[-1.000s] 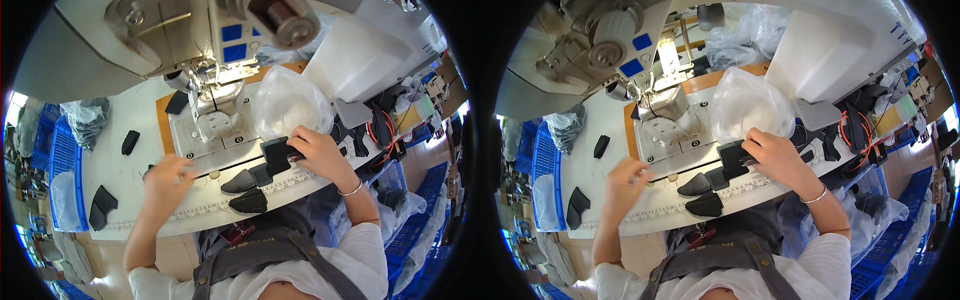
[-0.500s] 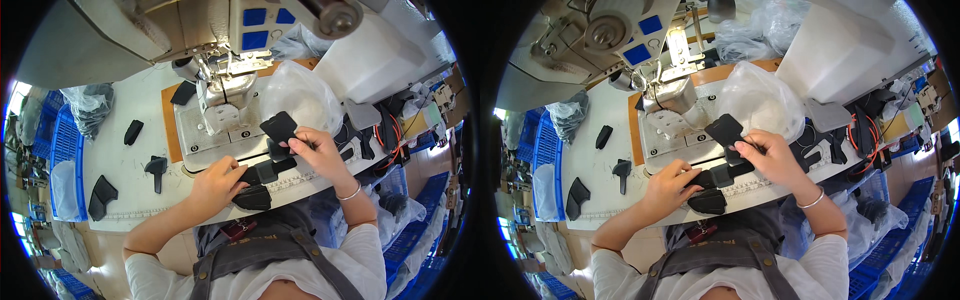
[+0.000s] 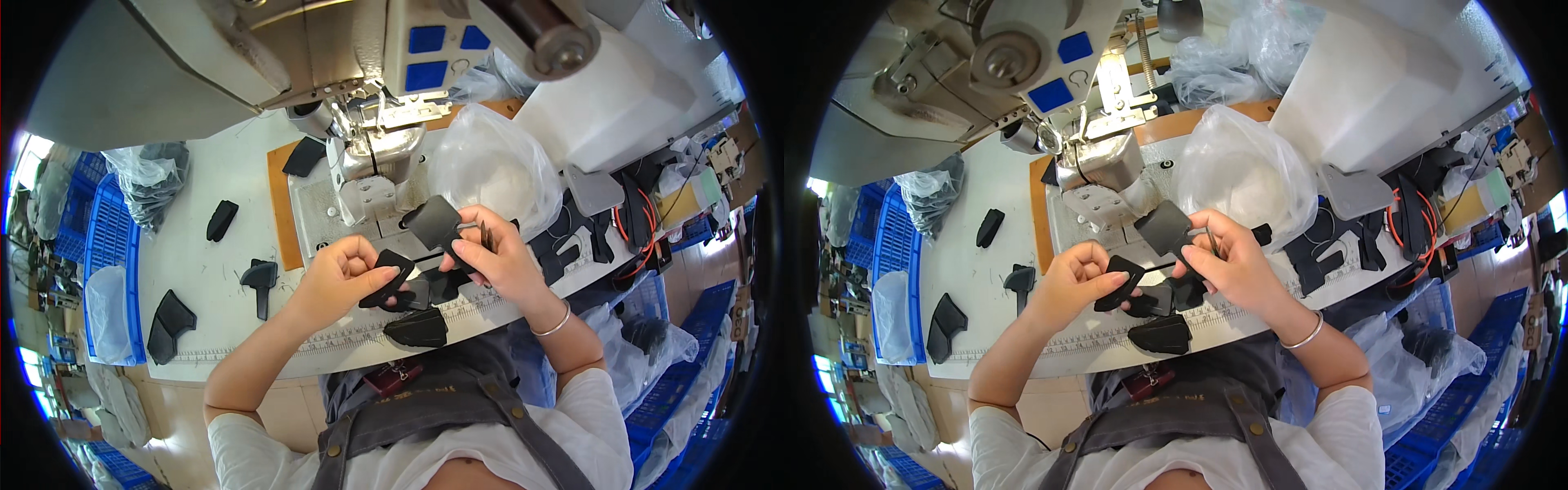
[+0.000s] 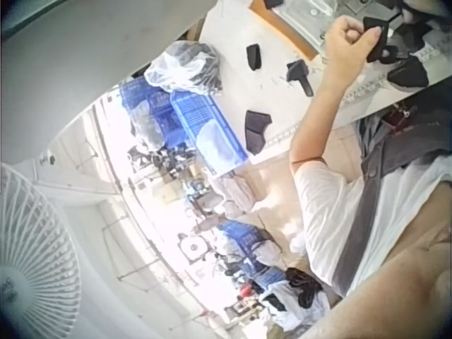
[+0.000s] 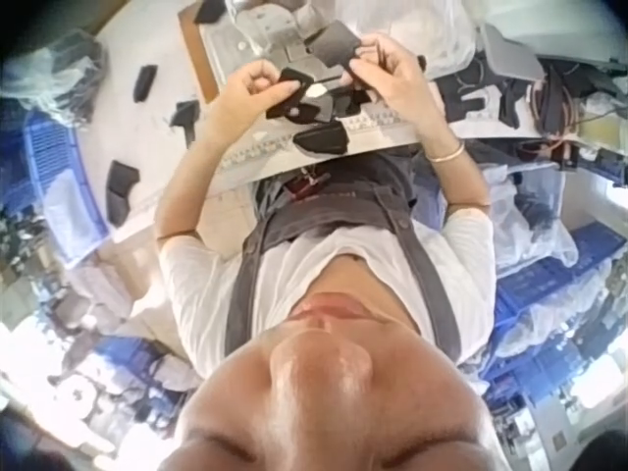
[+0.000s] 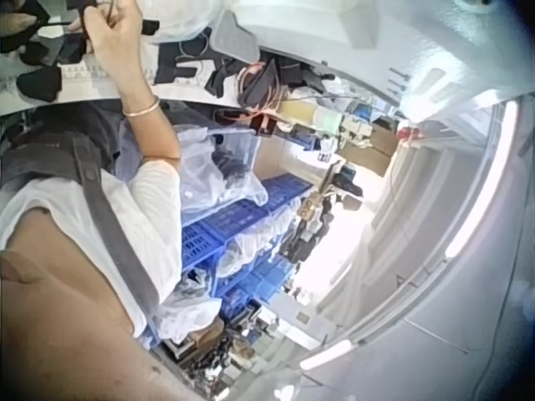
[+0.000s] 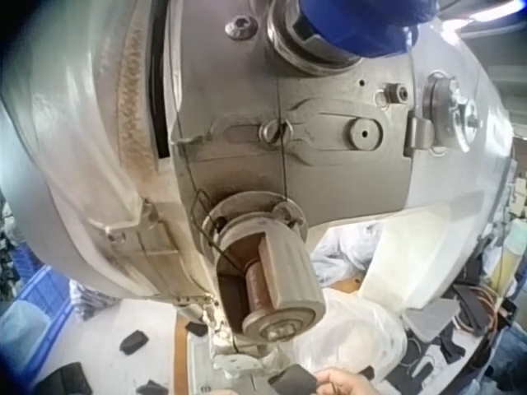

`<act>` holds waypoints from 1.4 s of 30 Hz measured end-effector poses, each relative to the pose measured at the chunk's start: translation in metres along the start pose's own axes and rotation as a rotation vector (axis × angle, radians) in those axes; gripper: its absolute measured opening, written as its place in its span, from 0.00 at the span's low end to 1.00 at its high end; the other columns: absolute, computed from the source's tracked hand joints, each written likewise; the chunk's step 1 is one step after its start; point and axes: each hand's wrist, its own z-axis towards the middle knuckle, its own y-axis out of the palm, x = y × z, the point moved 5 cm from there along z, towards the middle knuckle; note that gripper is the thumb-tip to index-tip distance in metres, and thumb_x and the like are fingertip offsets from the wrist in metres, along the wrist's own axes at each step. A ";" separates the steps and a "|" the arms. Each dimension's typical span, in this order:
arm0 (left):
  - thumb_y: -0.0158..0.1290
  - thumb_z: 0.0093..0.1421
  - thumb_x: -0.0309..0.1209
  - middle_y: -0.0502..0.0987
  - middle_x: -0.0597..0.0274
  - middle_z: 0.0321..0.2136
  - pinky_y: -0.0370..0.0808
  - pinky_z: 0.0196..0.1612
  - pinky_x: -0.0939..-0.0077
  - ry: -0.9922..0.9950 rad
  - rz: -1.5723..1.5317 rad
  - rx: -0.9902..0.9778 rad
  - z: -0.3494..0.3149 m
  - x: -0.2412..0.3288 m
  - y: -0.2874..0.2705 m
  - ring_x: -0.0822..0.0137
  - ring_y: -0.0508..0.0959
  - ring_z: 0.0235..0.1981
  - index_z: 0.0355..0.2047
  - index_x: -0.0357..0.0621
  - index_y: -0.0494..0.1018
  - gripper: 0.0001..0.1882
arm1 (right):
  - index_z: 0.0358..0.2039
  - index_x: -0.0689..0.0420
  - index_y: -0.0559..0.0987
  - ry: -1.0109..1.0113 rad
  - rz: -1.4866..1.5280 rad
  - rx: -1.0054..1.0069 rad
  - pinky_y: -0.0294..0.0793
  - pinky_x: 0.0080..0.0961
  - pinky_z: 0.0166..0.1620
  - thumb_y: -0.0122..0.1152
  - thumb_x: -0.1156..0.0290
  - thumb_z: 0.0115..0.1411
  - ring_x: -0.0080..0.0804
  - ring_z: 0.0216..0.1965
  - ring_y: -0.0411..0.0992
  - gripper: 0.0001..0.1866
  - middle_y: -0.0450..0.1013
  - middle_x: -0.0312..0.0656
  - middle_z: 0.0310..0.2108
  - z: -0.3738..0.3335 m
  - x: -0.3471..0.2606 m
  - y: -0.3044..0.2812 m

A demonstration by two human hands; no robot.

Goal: Sewing small black fabric components using an industrial sewing machine.

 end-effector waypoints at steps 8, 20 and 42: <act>0.55 0.51 0.25 0.71 0.64 0.18 0.65 0.18 0.89 0.257 0.315 0.102 -0.020 0.052 0.004 0.81 0.69 0.16 0.20 0.43 0.57 0.15 | 0.41 0.62 0.67 -0.052 0.055 -0.077 0.58 0.07 0.18 0.50 0.77 0.55 0.09 0.15 0.60 0.12 0.72 0.34 0.22 -0.002 -0.001 0.031; 0.59 0.45 0.27 0.70 0.66 0.21 0.62 0.22 0.86 0.783 0.779 0.287 -0.027 0.087 0.011 0.79 0.66 0.20 0.25 0.41 0.70 0.09 | 0.35 0.64 0.71 -0.281 0.021 -0.045 0.63 0.10 0.18 0.54 0.76 0.54 0.12 0.18 0.64 0.08 0.67 0.34 0.23 -0.017 -0.024 0.047; 0.56 0.52 0.25 0.70 0.68 0.23 0.62 0.22 0.90 0.312 0.007 -0.052 -0.017 0.066 0.009 0.83 0.66 0.21 0.23 0.38 0.66 0.08 | 0.35 0.63 0.72 -0.464 -0.160 -0.059 0.71 0.16 0.29 0.57 0.78 0.50 0.23 0.26 0.73 0.10 0.72 0.40 0.25 -0.021 -0.040 0.053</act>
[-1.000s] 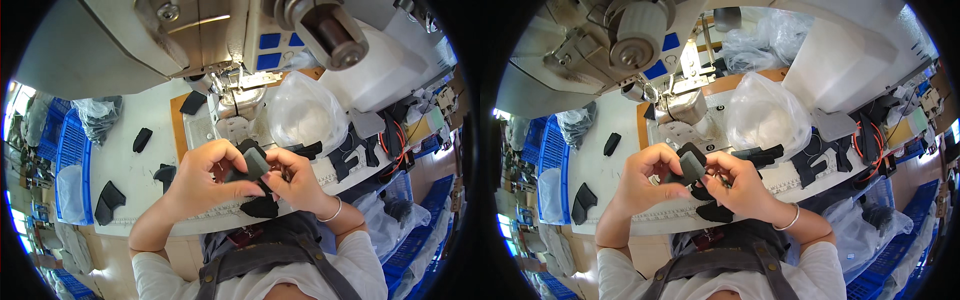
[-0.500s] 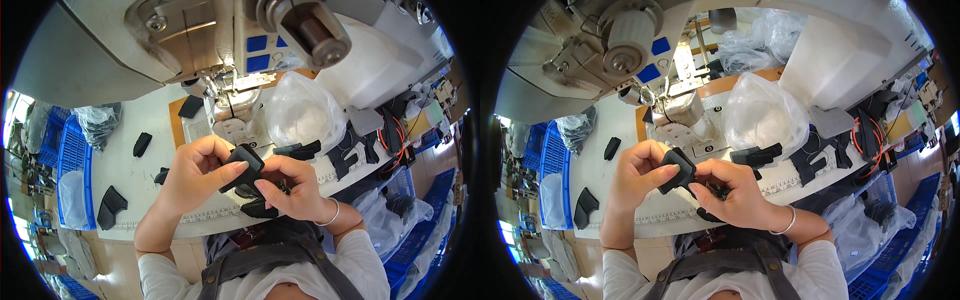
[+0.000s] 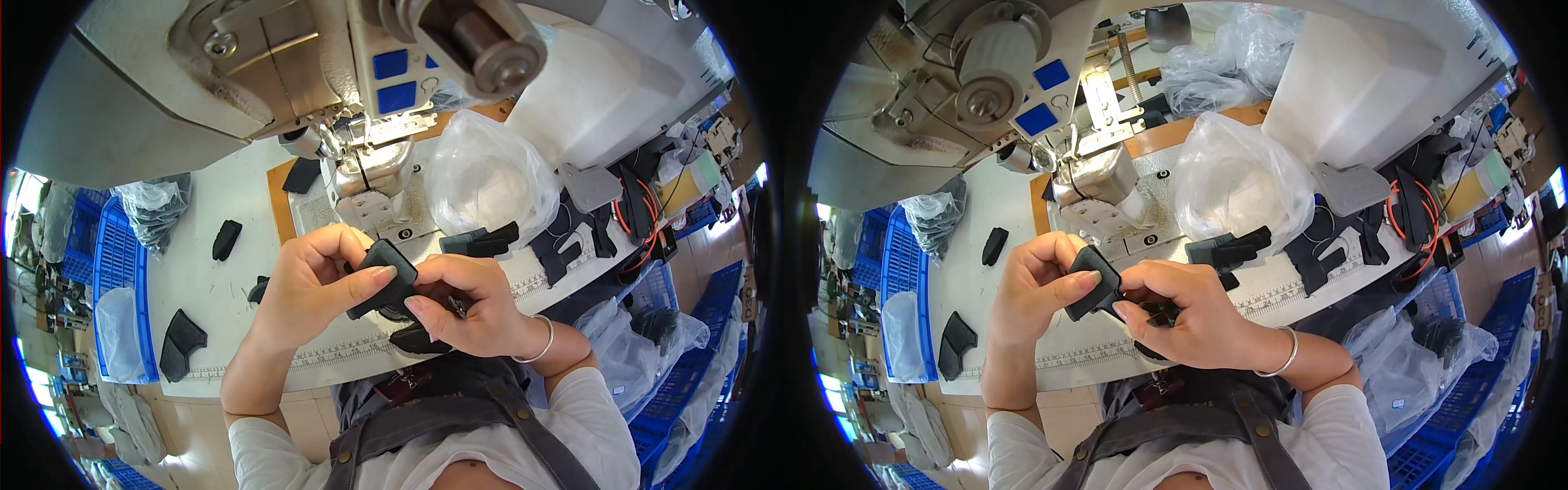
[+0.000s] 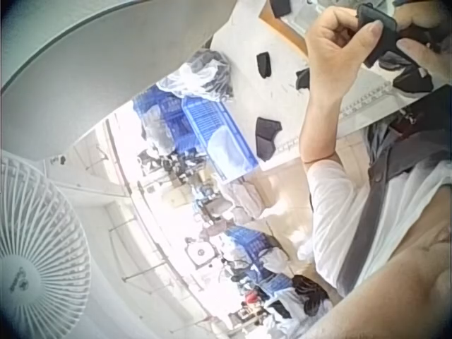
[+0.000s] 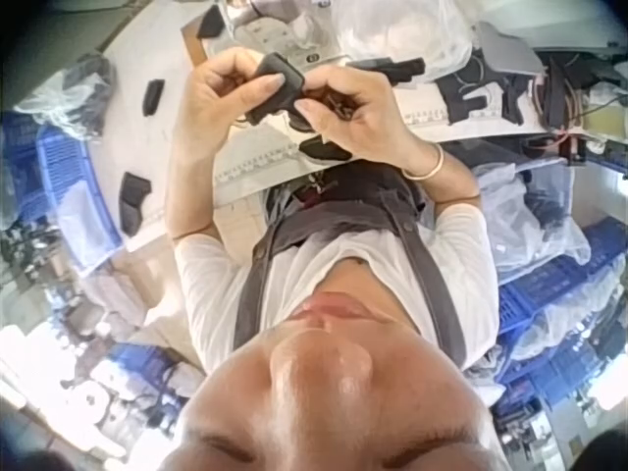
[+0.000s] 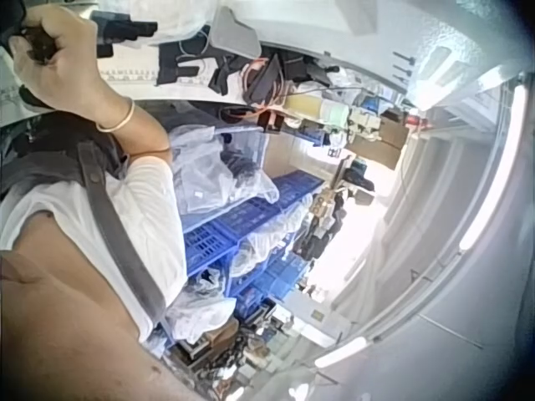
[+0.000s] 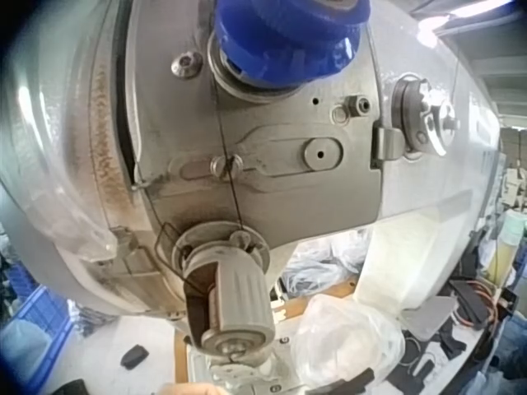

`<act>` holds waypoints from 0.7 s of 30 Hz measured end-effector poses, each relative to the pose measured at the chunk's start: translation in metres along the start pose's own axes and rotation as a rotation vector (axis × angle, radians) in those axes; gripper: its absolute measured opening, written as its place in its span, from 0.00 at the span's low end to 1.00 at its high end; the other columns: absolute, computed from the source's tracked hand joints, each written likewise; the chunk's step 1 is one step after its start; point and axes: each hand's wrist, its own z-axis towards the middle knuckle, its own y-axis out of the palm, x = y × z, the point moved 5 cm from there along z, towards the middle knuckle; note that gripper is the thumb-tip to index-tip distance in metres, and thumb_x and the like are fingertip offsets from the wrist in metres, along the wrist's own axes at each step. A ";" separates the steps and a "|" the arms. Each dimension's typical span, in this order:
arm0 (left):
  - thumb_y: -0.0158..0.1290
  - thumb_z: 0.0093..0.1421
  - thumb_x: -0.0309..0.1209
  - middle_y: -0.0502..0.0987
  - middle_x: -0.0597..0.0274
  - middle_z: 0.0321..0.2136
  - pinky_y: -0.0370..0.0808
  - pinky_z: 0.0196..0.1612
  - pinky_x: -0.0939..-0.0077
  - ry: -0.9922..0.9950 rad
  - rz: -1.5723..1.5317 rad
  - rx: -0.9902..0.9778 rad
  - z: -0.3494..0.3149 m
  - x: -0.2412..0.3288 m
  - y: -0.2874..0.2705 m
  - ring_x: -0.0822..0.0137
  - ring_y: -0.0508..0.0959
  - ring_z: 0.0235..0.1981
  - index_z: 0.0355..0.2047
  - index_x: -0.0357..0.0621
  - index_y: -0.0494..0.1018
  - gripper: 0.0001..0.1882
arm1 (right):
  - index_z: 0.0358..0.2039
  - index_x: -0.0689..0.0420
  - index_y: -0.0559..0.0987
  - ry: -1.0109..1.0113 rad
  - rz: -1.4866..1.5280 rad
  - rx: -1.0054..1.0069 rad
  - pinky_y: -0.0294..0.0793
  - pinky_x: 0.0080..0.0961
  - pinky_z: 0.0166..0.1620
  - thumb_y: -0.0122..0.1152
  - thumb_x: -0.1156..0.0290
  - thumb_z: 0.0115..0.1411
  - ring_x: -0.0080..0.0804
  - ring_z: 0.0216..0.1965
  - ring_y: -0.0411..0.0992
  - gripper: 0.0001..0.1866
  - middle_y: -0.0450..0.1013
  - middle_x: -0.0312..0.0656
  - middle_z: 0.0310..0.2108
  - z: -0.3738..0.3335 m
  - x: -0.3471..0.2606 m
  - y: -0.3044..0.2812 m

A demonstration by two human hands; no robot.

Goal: Sewing small black fabric components using an industrial sewing machine.

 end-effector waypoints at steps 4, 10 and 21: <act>0.56 0.51 0.25 0.70 0.68 0.23 0.62 0.22 0.90 0.013 0.041 0.020 -0.001 -0.001 -0.001 0.83 0.66 0.22 0.23 0.38 0.66 0.08 | 0.35 0.63 0.72 0.004 -0.013 -0.013 0.71 0.17 0.30 0.57 0.79 0.50 0.23 0.27 0.73 0.10 0.72 0.40 0.25 0.001 0.000 0.000; 0.55 0.51 0.22 0.70 0.67 0.24 0.63 0.23 0.90 0.039 0.050 0.071 -0.001 0.002 0.004 0.83 0.67 0.23 0.23 0.38 0.67 0.07 | 0.35 0.62 0.72 -0.016 -0.050 -0.012 0.71 0.17 0.29 0.57 0.79 0.50 0.23 0.26 0.73 0.10 0.71 0.40 0.25 0.003 -0.001 -0.001; 0.55 0.51 0.23 0.71 0.67 0.23 0.65 0.26 0.90 0.040 0.126 0.185 -0.005 0.013 0.006 0.83 0.68 0.24 0.25 0.36 0.68 0.06 | 0.22 0.63 0.72 -0.135 -0.193 0.023 0.56 0.21 0.18 0.56 0.73 0.52 0.25 0.13 0.57 0.07 0.62 0.39 0.13 0.014 -0.004 -0.010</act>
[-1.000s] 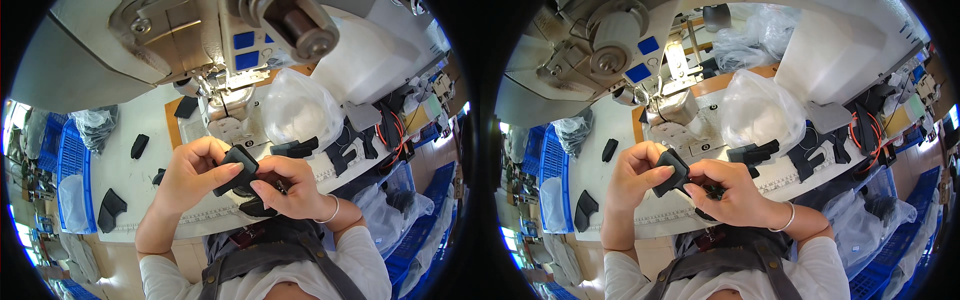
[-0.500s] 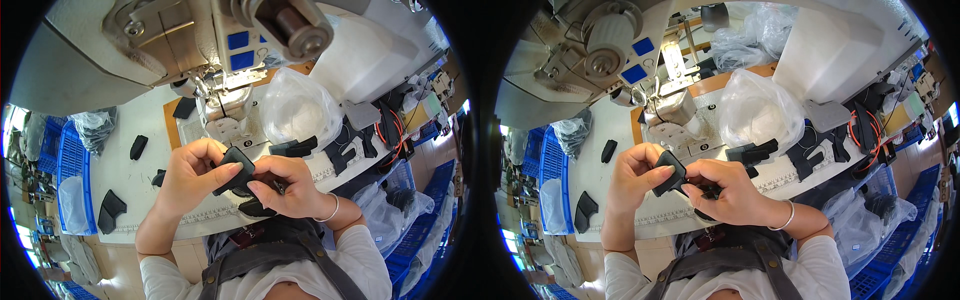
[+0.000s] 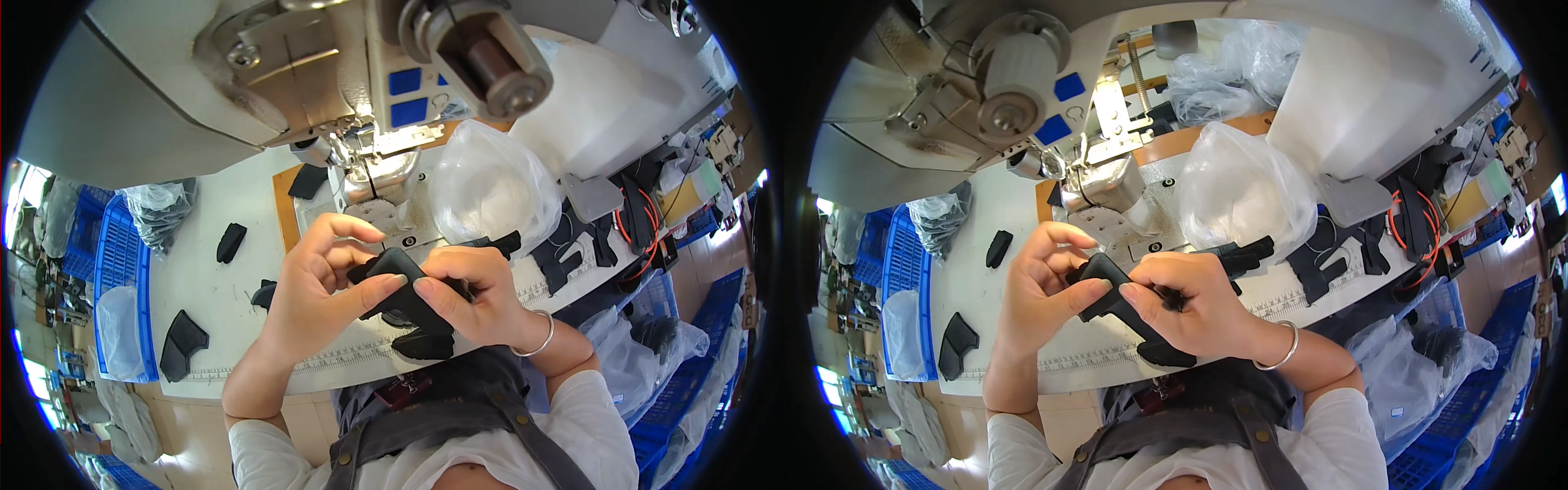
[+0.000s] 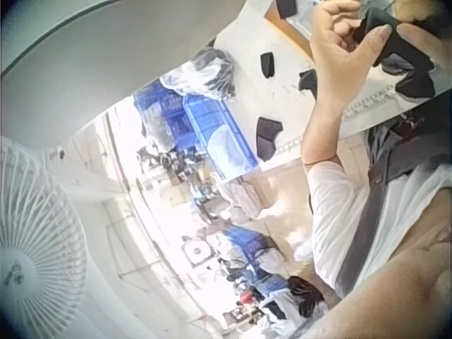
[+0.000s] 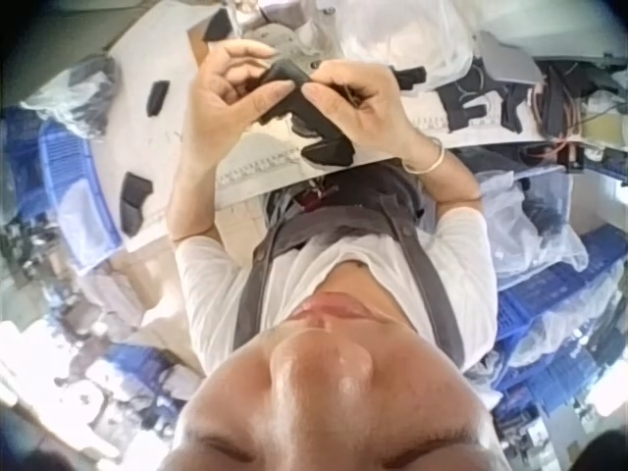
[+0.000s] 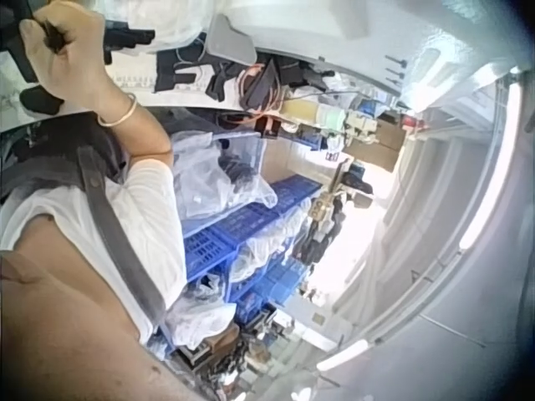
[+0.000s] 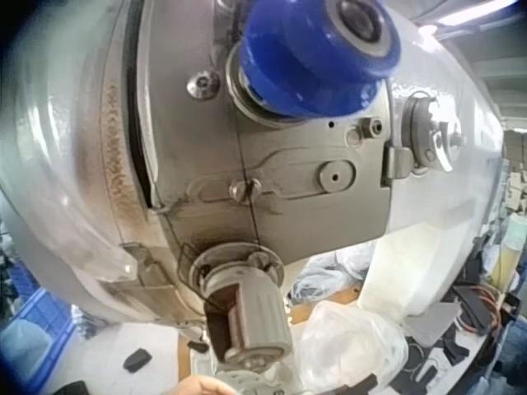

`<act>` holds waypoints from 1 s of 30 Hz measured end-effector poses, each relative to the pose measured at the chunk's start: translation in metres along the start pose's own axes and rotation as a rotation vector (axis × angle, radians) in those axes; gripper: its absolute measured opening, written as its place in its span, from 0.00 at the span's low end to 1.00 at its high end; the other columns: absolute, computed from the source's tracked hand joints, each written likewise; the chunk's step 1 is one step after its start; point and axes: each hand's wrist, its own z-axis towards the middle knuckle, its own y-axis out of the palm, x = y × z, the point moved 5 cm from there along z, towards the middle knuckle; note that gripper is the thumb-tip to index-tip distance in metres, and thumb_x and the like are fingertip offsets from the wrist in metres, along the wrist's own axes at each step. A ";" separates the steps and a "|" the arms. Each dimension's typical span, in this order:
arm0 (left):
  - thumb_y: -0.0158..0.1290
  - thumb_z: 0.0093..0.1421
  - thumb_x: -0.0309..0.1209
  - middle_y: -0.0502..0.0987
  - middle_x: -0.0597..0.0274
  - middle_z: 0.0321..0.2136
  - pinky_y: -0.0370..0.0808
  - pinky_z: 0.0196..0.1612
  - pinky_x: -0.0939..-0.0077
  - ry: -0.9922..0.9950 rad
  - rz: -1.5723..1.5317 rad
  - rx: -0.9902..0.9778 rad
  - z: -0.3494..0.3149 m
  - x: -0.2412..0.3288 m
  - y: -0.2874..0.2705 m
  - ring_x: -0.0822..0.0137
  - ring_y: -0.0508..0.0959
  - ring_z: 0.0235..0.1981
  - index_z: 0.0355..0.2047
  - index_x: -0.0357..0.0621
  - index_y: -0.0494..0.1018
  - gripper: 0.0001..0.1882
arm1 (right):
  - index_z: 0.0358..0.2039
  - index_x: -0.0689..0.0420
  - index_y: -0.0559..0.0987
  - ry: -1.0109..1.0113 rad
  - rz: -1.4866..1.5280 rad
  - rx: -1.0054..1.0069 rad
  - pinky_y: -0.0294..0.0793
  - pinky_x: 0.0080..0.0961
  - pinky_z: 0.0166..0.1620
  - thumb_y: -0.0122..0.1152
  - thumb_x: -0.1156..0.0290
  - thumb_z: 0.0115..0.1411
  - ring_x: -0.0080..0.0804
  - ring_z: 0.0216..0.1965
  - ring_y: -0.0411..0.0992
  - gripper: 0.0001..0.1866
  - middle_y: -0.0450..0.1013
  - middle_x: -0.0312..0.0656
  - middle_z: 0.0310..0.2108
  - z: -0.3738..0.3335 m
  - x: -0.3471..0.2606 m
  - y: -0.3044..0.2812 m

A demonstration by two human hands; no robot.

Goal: Sewing small black fabric components using an industrial sewing machine.

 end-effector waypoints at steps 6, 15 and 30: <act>0.52 0.56 0.28 0.73 0.66 0.23 0.66 0.23 0.89 -0.137 0.016 -0.175 -0.004 -0.004 0.002 0.82 0.69 0.21 0.32 0.33 0.70 0.09 | 0.22 0.62 0.72 -0.058 -0.003 0.009 0.55 0.21 0.18 0.56 0.75 0.52 0.27 0.13 0.57 0.06 0.61 0.40 0.13 0.001 -0.002 -0.004; 0.50 0.55 0.28 0.70 0.69 0.18 0.64 0.20 0.88 -0.118 0.092 -0.054 0.020 0.011 -0.022 0.82 0.67 0.18 0.24 0.36 0.70 0.07 | 0.20 0.62 0.72 0.232 0.190 0.002 0.57 0.14 0.19 0.53 0.71 0.55 0.13 0.16 0.59 0.10 0.65 0.32 0.14 0.027 0.010 0.010; 0.53 0.48 0.28 0.73 0.66 0.24 0.65 0.21 0.85 -0.176 -0.036 -0.035 0.060 0.015 -0.048 0.78 0.71 0.22 0.30 0.39 0.72 0.09 | 0.14 0.58 0.70 0.395 0.451 0.051 0.55 0.12 0.18 0.51 0.69 0.56 0.11 0.15 0.59 0.14 0.63 0.29 0.12 0.056 0.004 0.015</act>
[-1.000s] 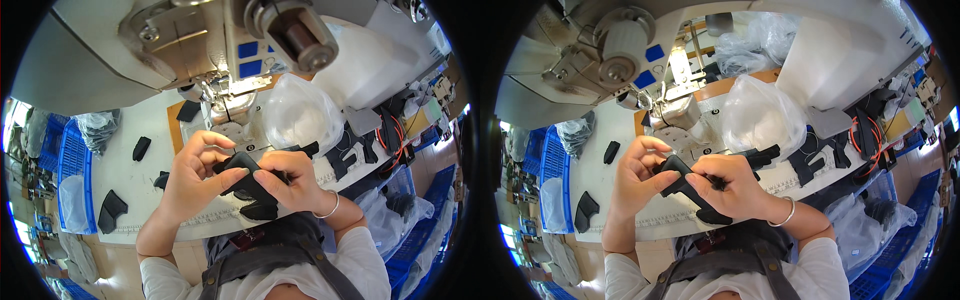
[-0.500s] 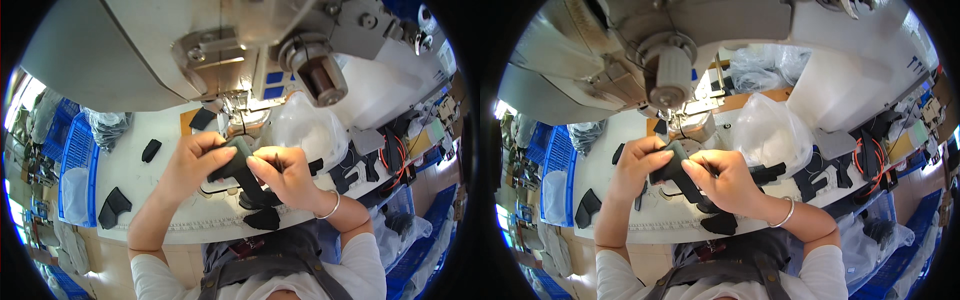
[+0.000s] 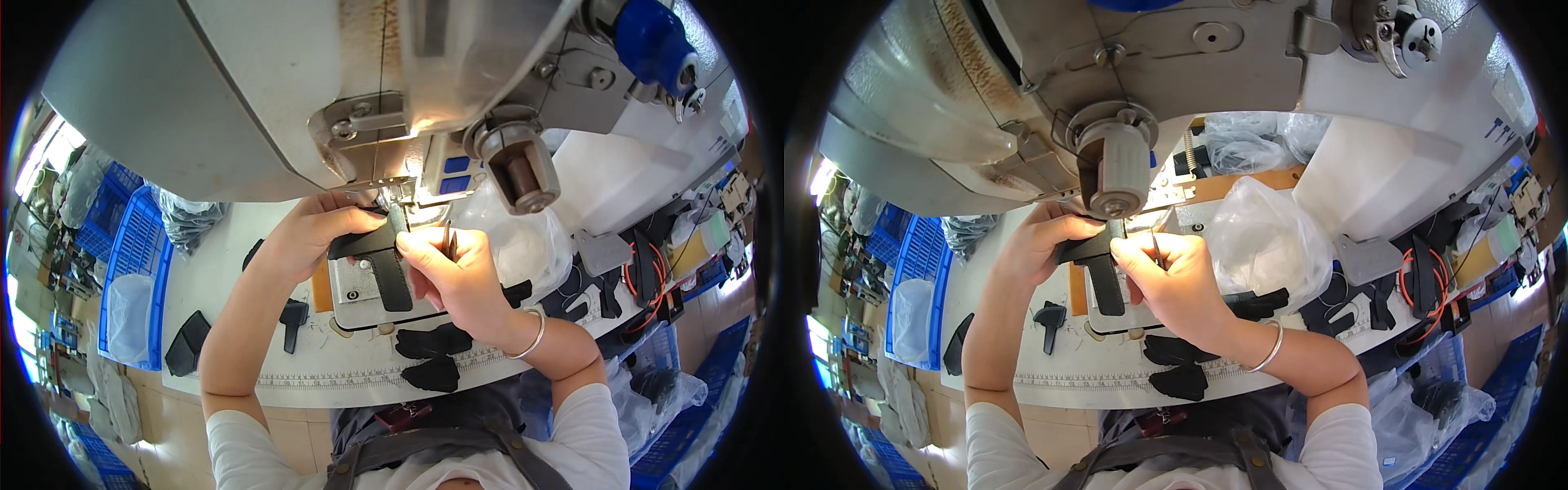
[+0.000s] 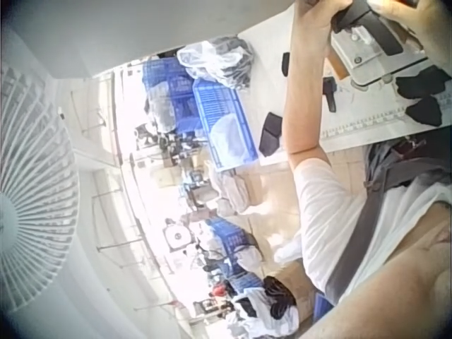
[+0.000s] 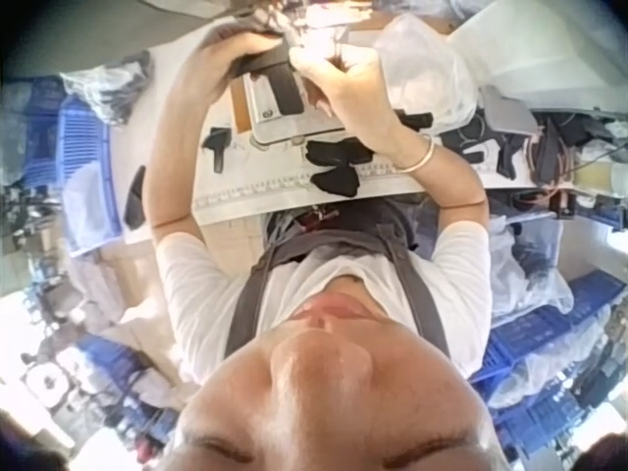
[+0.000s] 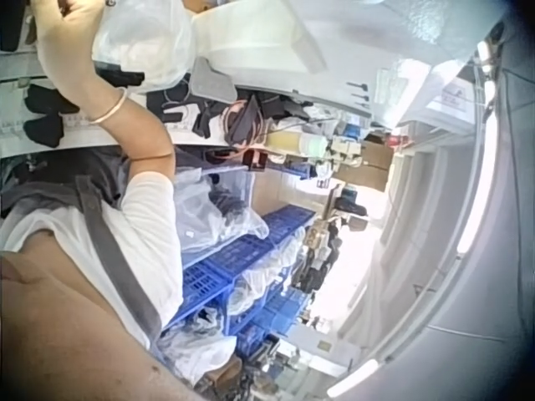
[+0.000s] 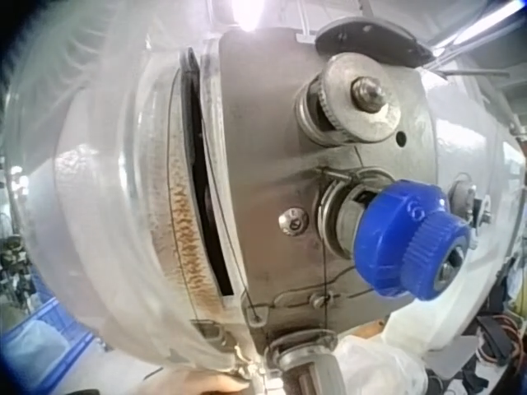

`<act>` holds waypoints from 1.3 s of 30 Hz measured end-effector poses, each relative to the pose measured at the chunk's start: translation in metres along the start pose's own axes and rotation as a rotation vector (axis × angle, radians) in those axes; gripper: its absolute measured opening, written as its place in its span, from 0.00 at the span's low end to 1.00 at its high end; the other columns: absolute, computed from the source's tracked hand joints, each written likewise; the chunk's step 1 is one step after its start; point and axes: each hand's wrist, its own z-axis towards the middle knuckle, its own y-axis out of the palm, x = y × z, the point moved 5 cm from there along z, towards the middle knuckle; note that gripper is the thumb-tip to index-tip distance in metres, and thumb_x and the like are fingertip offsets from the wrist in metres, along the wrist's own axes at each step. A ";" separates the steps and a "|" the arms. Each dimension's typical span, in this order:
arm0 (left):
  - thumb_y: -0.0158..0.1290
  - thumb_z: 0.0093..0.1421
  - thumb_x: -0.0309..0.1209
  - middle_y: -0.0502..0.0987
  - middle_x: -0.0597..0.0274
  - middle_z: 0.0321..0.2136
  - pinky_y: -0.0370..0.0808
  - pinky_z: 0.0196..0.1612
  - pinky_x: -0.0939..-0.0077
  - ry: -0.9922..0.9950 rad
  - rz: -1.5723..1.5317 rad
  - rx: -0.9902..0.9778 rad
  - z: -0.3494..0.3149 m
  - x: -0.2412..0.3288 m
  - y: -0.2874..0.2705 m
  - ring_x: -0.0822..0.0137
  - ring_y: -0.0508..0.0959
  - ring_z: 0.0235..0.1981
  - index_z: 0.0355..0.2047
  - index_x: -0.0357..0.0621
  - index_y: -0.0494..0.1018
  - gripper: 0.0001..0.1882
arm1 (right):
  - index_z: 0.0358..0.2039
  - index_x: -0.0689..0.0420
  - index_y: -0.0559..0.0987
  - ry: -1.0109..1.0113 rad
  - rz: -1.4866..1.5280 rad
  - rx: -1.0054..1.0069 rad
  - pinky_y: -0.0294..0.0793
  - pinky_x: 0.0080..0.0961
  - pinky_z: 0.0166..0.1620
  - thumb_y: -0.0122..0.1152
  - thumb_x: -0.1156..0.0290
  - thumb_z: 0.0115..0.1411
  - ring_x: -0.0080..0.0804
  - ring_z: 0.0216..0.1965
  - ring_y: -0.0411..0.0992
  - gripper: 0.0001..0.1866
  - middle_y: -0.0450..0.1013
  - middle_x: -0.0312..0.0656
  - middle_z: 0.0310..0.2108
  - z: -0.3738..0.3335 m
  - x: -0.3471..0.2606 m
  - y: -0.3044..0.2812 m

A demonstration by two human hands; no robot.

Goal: Sewing small black fabric components using an industrial sewing machine.

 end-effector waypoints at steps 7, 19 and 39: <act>0.54 0.47 0.28 0.74 0.66 0.24 0.65 0.22 0.85 -0.030 -0.011 -0.003 -0.001 0.000 0.000 0.78 0.72 0.23 0.30 0.40 0.72 0.09 | 0.12 0.58 0.68 -0.026 -0.047 -0.007 0.55 0.13 0.19 0.51 0.69 0.56 0.12 0.15 0.59 0.16 0.63 0.29 0.11 0.001 0.001 -0.001; 0.53 0.47 0.25 0.74 0.63 0.26 0.67 0.24 0.84 0.050 -0.035 0.031 0.002 0.004 -0.002 0.76 0.72 0.24 0.29 0.39 0.72 0.07 | 0.15 0.60 0.72 0.000 -0.029 0.036 0.56 0.12 0.19 0.53 0.70 0.55 0.12 0.15 0.62 0.13 0.66 0.30 0.12 0.002 0.001 0.001; 0.54 0.51 0.35 0.72 0.68 0.15 0.63 0.16 0.89 -0.099 0.145 -0.174 -0.002 -0.004 -0.005 0.81 0.70 0.14 0.27 0.41 0.72 0.10 | 0.17 0.58 0.71 0.069 -0.062 -0.136 0.54 0.11 0.17 0.52 0.66 0.56 0.09 0.15 0.58 0.14 0.65 0.29 0.12 -0.005 0.012 0.010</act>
